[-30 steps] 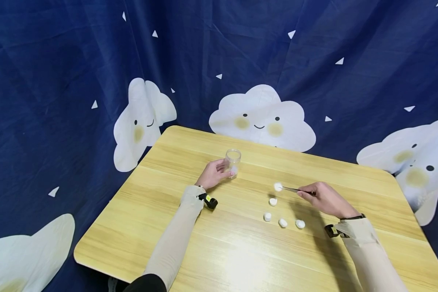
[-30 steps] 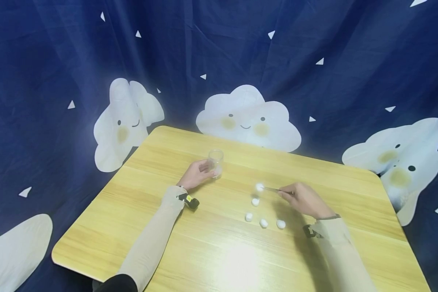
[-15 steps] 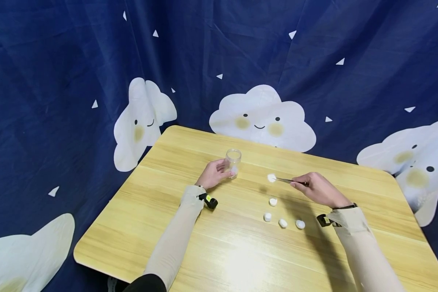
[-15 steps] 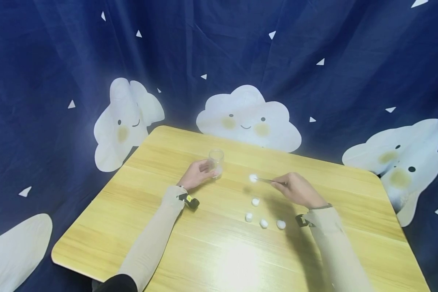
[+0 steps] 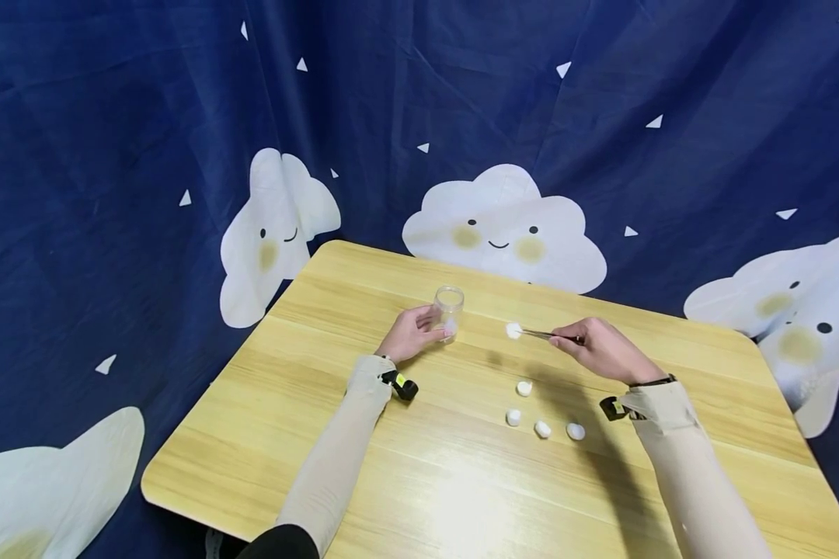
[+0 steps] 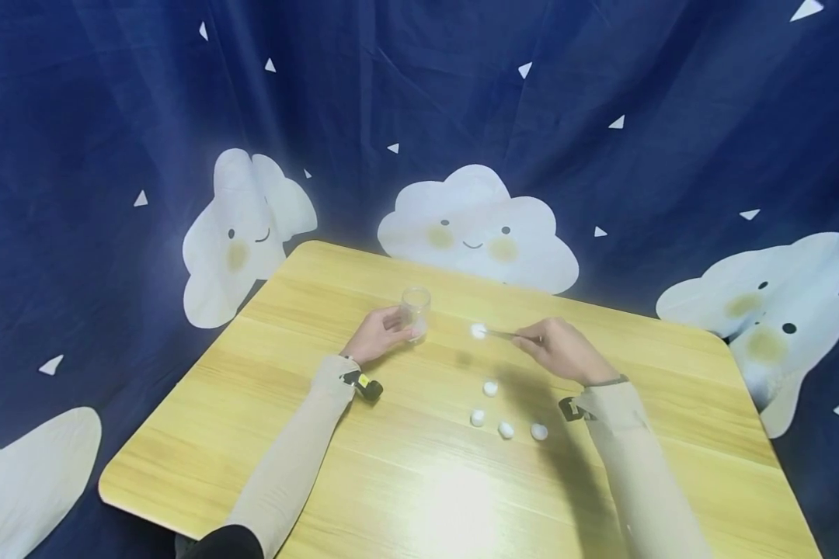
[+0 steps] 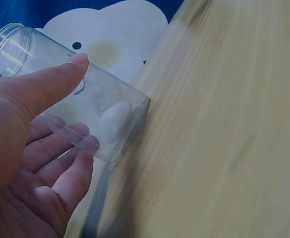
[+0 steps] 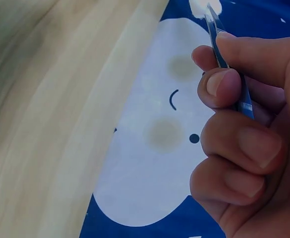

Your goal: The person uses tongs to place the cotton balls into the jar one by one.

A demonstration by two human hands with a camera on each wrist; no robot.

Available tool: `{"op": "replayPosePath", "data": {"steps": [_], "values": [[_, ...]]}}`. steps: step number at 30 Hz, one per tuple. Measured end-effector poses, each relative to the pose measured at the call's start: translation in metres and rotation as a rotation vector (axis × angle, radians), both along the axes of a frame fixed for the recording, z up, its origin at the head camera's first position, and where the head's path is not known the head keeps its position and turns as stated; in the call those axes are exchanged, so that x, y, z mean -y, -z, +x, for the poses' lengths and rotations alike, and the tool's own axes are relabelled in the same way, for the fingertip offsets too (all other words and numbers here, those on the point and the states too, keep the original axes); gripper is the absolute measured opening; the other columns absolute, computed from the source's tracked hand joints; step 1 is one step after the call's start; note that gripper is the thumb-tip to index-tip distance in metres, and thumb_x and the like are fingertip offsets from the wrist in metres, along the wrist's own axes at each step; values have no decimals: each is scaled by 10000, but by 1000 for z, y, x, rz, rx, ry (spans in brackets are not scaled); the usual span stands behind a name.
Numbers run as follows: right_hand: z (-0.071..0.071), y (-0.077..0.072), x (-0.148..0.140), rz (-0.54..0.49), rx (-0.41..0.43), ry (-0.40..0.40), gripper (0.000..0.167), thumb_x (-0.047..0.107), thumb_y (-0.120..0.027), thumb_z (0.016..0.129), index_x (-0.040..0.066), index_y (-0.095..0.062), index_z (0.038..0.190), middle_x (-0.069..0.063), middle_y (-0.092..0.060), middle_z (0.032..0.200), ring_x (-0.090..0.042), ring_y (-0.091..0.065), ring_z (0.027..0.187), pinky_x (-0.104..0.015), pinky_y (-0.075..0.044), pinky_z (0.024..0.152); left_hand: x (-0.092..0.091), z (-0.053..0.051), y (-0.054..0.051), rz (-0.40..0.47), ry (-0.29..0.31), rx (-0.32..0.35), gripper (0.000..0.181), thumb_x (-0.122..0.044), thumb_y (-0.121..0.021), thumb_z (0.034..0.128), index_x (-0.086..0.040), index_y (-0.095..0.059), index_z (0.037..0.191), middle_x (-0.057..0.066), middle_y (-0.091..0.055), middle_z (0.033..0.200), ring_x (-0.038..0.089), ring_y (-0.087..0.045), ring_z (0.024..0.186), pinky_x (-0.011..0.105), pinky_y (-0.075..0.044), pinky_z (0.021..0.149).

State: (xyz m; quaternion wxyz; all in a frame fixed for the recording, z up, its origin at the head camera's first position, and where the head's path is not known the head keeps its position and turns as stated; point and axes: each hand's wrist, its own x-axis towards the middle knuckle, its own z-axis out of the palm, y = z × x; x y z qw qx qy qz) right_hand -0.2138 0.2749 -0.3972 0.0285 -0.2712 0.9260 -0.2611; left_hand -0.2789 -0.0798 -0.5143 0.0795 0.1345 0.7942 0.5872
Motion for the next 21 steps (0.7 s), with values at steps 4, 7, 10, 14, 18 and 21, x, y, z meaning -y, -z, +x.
{"op": "replayPosePath", "data": {"steps": [4, 7, 10, 14, 18, 21], "values": [[-4, -5, 2, 6, -11, -2, 162, 138, -648, 1026, 154, -794, 958, 122, -341, 615, 18, -269, 529, -171, -228, 472, 0, 1, 0, 1, -3, 6, 685, -222, -800, 921, 10, -502, 1492, 182, -548, 1537, 318, -545, 1427, 388, -453, 1227], [-7, -7, 4, 12, -6, -4, 165, 142, -643, 1030, 149, -791, 957, 116, -343, 620, 11, -277, 533, -175, -230, 479, 0, 1, -1, -3, -4, 11, 688, -221, -803, 918, 7, -502, 1493, 179, -548, 1537, 317, -547, 1425, 388, -457, 1224], [-10, -10, 6, 16, 5, -2, 170, 161, -638, 1037, 142, -795, 975, 106, -340, 624, 6, -276, 534, -184, -232, 477, 1, 1, -1, -5, -2, 11, 692, -230, -803, 918, 9, -501, 1494, 179, -548, 1537, 319, -547, 1425, 391, -457, 1223], [-13, -12, 8, 29, 3, 3, 167, 163, -642, 1034, 126, -803, 1011, 100, -358, 624, 3, -271, 536, -182, -230, 477, 1, 0, -1, -11, -1, 9, 687, -243, -801, 923, 6, -506, 1492, 176, -551, 1536, 317, -546, 1426, 393, -455, 1227], [-17, -15, 12, 35, -9, 10, 163, 139, -655, 1022, 94, -810, 1043, 76, -513, 645, -8, -301, 547, -183, -238, 484, 1, -1, 1, -10, -1, 9, 685, -246, -802, 922, 4, -510, 1489, 174, -555, 1532, 312, -546, 1427, 388, -454, 1228], [-21, -18, 15, 32, -16, 8, 165, 140, -660, 1019, 90, -815, 1049, 36, -639, 718, -19, -334, 557, -193, -257, 489, 0, -2, 1, -9, 1, 8, 685, -245, -803, 921, 6, -511, 1488, 174, -556, 1531, 309, -545, 1428, 383, -455, 1227]]}}
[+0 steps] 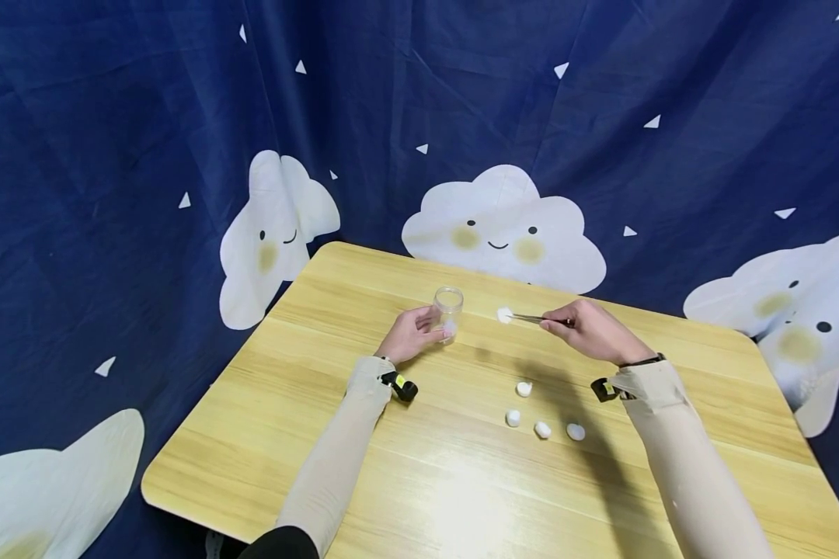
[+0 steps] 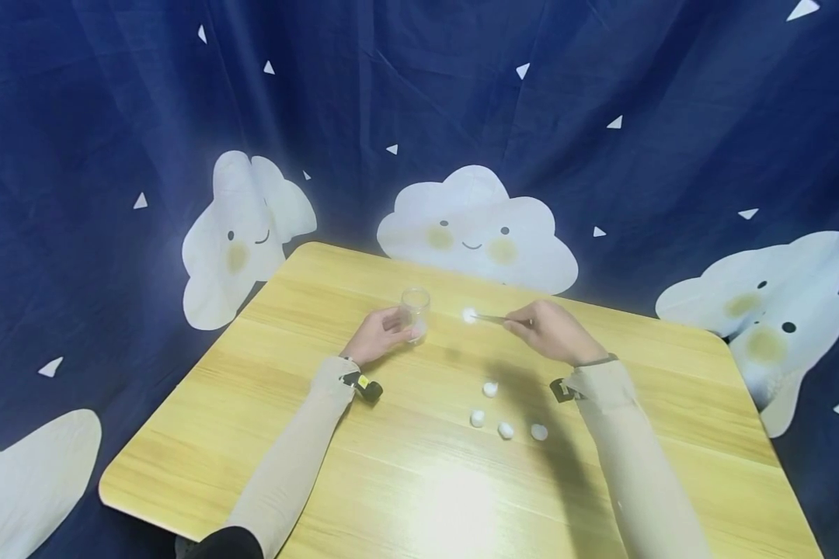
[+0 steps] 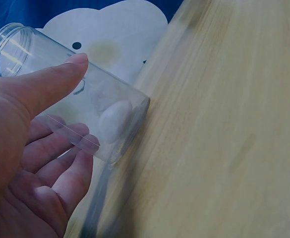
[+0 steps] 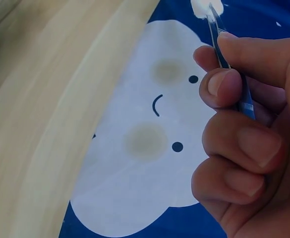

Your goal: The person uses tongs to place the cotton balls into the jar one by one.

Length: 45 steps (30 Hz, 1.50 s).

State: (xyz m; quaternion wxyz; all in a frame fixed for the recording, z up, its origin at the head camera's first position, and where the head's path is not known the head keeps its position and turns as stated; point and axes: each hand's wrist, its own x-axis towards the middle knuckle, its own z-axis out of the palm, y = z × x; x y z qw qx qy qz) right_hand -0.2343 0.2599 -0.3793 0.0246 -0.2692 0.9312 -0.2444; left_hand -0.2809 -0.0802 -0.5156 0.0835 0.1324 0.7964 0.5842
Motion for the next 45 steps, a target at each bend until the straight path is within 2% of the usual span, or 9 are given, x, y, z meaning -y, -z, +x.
{"op": "replayPosePath", "data": {"steps": [2, 6, 13, 18, 21, 27, 31, 39, 45], "values": [[-3, -2, 2, -7, -4, -10, 161, 130, -660, 1018, 93, -816, 1035, 6, -707, 792, -21, -346, 558, -197, -269, 490, 0, 0, 0, 0, 0, -3, 682, -243, -803, 922, 6, -512, 1487, 174, -558, 1530, 308, -545, 1428, 380, -455, 1227], [-7, -4, 7, -6, -14, -29, 163, 127, -656, 1020, 99, -816, 1039, -27, -751, 865, -13, -329, 547, -193, -268, 490, -1, 1, -1, 3, -1, -9, 681, -238, -802, 923, 12, -511, 1485, 180, -558, 1528, 314, -546, 1426, 380, -457, 1225], [-12, -8, 15, 17, 12, -30, 194, 148, -634, 1036, 92, -811, 1092, -37, -731, 783, -11, -255, 506, -202, -236, 476, -2, 2, -1, 3, 1, -1, 715, -262, -803, 920, 10, -489, 1502, 178, -542, 1543, 312, -541, 1431, 385, -452, 1228], [-18, -11, 22, 15, -13, -40, 183, 147, -642, 1031, 96, -816, 1053, -13, -673, 723, -33, -287, 516, -202, -240, 488, -3, 1, -1, -8, 0, -2, 722, -267, -803, 919, 12, -485, 1504, 178, -539, 1546, 308, -541, 1432, 378, -451, 1229], [-23, -12, 27, 9, -27, -46, 175, 141, -649, 1024, 101, -820, 1030, -34, -714, 779, -58, -331, 531, -208, -258, 496, -3, 1, -1, -8, 1, -5, 725, -266, -803, 919, 12, -482, 1506, 179, -536, 1548, 311, -542, 1431, 380, -449, 1230], [-34, -10, 36, 5, -28, -58, 183, 150, -647, 1029, 102, -823, 1047, -130, -800, 1029, -92, -437, 590, -218, -344, 559, -1, 1, 0, -11, 0, -9, 719, -268, -800, 922, 16, -484, 1503, 180, -538, 1546, 313, -540, 1432, 385, -448, 1232], [-39, -11, 43, -12, -24, -66, 192, 162, -644, 1033, 96, -824, 1048, -146, -799, 1023, -98, -424, 578, -225, -331, 553, 0, 0, 1, -14, -2, -9, 711, -261, -800, 924, 15, -489, 1500, 178, -545, 1541, 307, -542, 1431, 374, -451, 1230], [-47, -7, 55, -32, -12, -83, 193, 159, -638, 1035, 129, -815, 964, -41, -735, 861, -92, -371, 558, -224, -319, 539, 0, 0, 0, -14, -2, -5, 704, -239, -797, 925, 16, -484, 1501, 181, -543, 1541, 312, -543, 1430, 380, -452, 1229], [-50, -3, 62, -42, 13, -70, 186, 149, -642, 1029, 119, -821, 987, -68, -769, 914, -97, -358, 547, -231, -311, 530, 0, 1, -1, -21, 5, -1, 699, -216, -788, 931, 19, -471, 1508, 185, -530, 1551, 314, -535, 1436, 365, -452, 1228]]}}
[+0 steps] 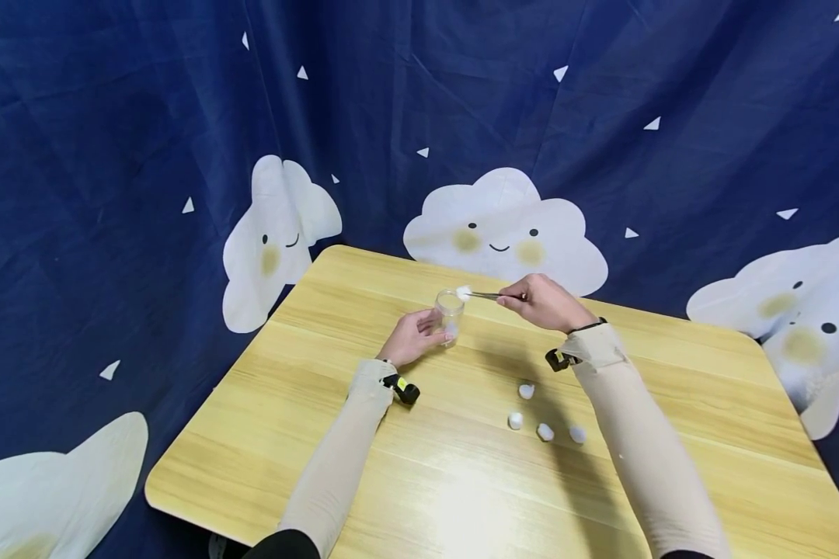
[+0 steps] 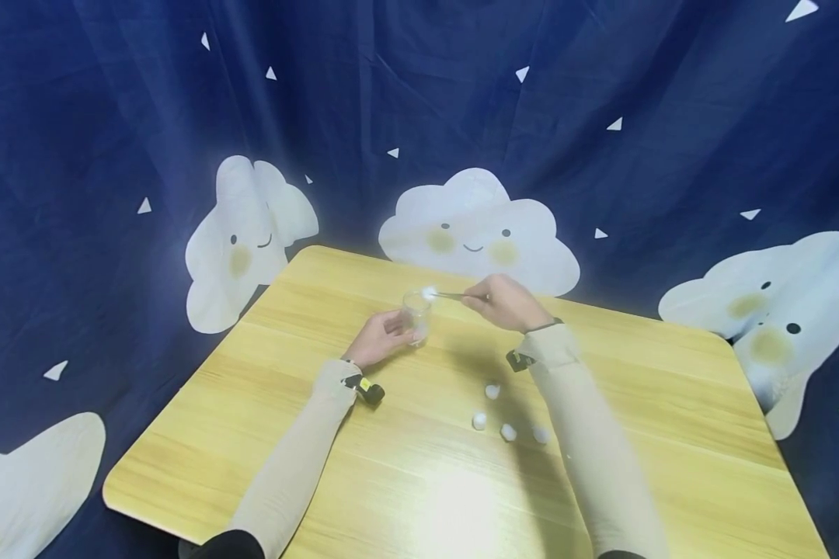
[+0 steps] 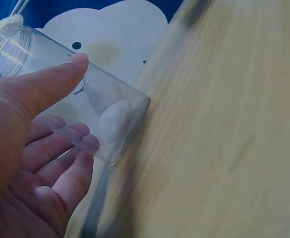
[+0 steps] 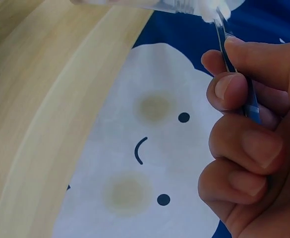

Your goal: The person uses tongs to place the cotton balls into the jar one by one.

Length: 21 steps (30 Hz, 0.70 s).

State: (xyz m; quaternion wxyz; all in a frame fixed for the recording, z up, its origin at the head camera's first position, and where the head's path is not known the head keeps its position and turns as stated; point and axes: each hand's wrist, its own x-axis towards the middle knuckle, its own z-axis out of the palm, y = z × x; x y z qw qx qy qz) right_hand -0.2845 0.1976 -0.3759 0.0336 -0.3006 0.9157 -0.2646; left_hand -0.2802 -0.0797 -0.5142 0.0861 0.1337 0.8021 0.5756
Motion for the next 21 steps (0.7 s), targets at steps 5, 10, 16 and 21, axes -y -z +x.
{"op": "replayPosePath", "data": {"steps": [5, 10, 16, 21], "values": [[-1, 4, 5, 8, 13, 5, 184, 157, -647, 1030, 124, -827, 1014, -91, -793, 974, -100, -425, 565, -239, -355, 556, 0, 1, -1, 6, 3, 0, 692, -220, -785, 935, 19, -476, 1506, 186, -531, 1550, 313, -536, 1436, 367, -454, 1227], [0, 6, 10, 8, 9, 4, 182, 152, -649, 1026, 112, -827, 1028, -111, -801, 1019, -111, -489, 595, -252, -409, 595, 0, 0, 0, 3, 1, -9, 689, -228, -790, 931, 23, -488, 1497, 189, -538, 1543, 316, -543, 1429, 381, -455, 1227], [-1, 9, 14, 7, 1, -8, 179, 149, -653, 1020, 114, -826, 991, -87, -799, 990, -108, -477, 585, -242, -406, 585, 1, -1, 3, -1, 2, -12, 682, -231, -789, 932, 20, -493, 1493, 186, -542, 1540, 316, -550, 1423, 381, -460, 1223], [-1, 13, 15, 24, 3, -6, 176, 161, -656, 1022, 113, -825, 1029, -90, -803, 1012, -108, -537, 633, -260, -447, 616, 1, -1, 2, 11, 3, -3, 692, -245, -801, 921, 8, -501, 1491, 183, -544, 1539, 321, -551, 1421, 398, -457, 1226]]}}
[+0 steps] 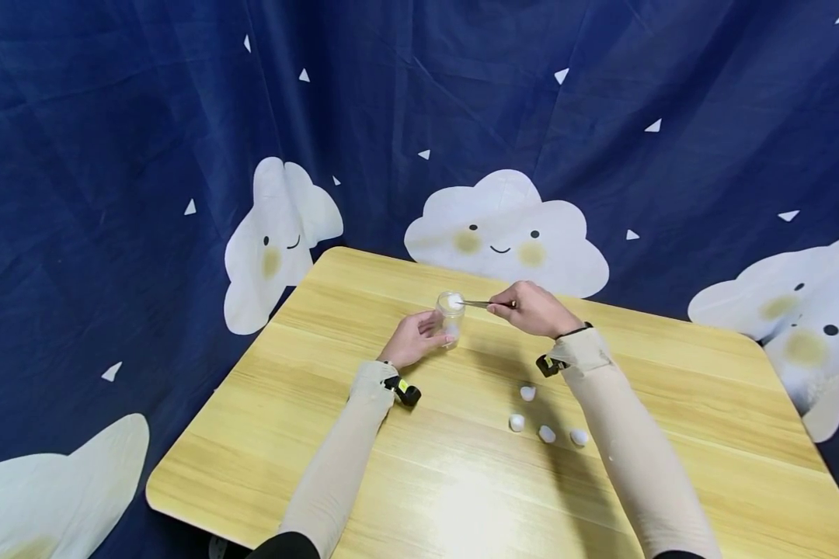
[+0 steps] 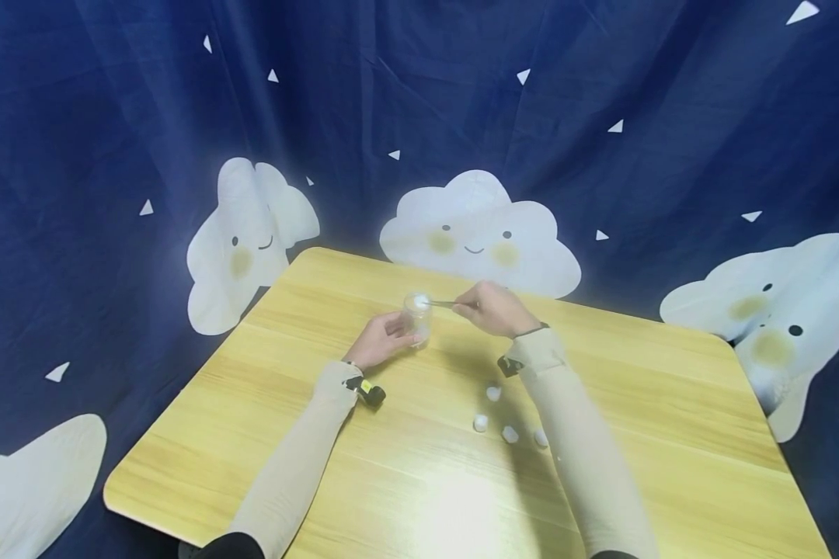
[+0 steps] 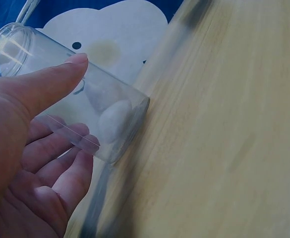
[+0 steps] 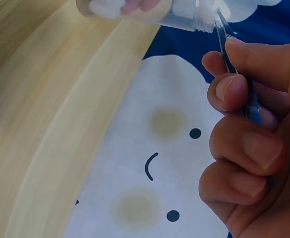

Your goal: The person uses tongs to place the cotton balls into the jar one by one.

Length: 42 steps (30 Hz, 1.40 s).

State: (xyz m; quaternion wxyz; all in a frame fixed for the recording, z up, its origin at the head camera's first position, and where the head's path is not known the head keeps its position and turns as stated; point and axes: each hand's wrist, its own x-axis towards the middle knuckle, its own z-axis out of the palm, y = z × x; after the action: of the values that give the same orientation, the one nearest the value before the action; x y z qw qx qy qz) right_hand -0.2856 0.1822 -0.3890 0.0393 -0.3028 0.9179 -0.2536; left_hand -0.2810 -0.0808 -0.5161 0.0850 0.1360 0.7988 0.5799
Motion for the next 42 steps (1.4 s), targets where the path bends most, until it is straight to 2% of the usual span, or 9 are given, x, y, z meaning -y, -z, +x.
{"op": "replayPosePath", "data": {"steps": [3, 7, 18, 26, 36, 42], "values": [[2, 0, 1, 4, 6, 4, 188, 161, -650, 1024, 96, -821, 1067, -122, -803, 1074, -118, -607, 710, -291, -498, 680, 0, 0, 0, 5, -1, 6, 690, -256, -810, 912, -5, -515, 1484, 173, -555, 1533, 323, -558, 1415, 408, -462, 1222], [3, 0, 1, 4, 6, 2, 196, 163, -646, 1026, 84, -817, 1079, -130, -801, 1091, -130, -624, 732, -299, -509, 699, -1, -1, 1, 9, -4, 8, 692, -259, -813, 910, -7, -518, 1484, 167, -560, 1529, 323, -562, 1410, 410, -466, 1219], [1, 1, 2, 12, -4, -7, 193, 161, -646, 1027, 83, -819, 1064, -121, -805, 1068, -124, -599, 709, -281, -488, 669, -1, 0, 0, 10, -15, 9, 689, -258, -812, 911, -16, -519, 1486, 164, -561, 1529, 324, -560, 1413, 416, -465, 1219], [2, 1, 4, 18, 14, -1, 179, 150, -651, 1023, 86, -818, 1030, -93, -802, 990, -117, -566, 671, -263, -469, 626, 0, 0, 1, 11, -11, 14, 688, -261, -812, 911, -18, -520, 1486, 167, -555, 1533, 328, -558, 1414, 417, -464, 1219], [2, 1, 5, 20, 14, 2, 179, 138, -654, 1020, 72, -814, 1066, -155, -801, 1049, -117, -595, 700, -266, -483, 647, 0, -1, 2, 6, -9, 4, 686, -262, -810, 914, -23, -521, 1489, 160, -555, 1537, 320, -556, 1417, 404, -466, 1218], [1, 2, 4, 26, 13, 6, 175, 151, -657, 1020, 82, -815, 1049, -103, -803, 1000, -121, -569, 680, -271, -457, 622, 0, 0, 0, 6, -8, 15, 713, -271, -815, 907, -8, -507, 1494, 168, -547, 1541, 323, -554, 1418, 398, -462, 1221]]}}
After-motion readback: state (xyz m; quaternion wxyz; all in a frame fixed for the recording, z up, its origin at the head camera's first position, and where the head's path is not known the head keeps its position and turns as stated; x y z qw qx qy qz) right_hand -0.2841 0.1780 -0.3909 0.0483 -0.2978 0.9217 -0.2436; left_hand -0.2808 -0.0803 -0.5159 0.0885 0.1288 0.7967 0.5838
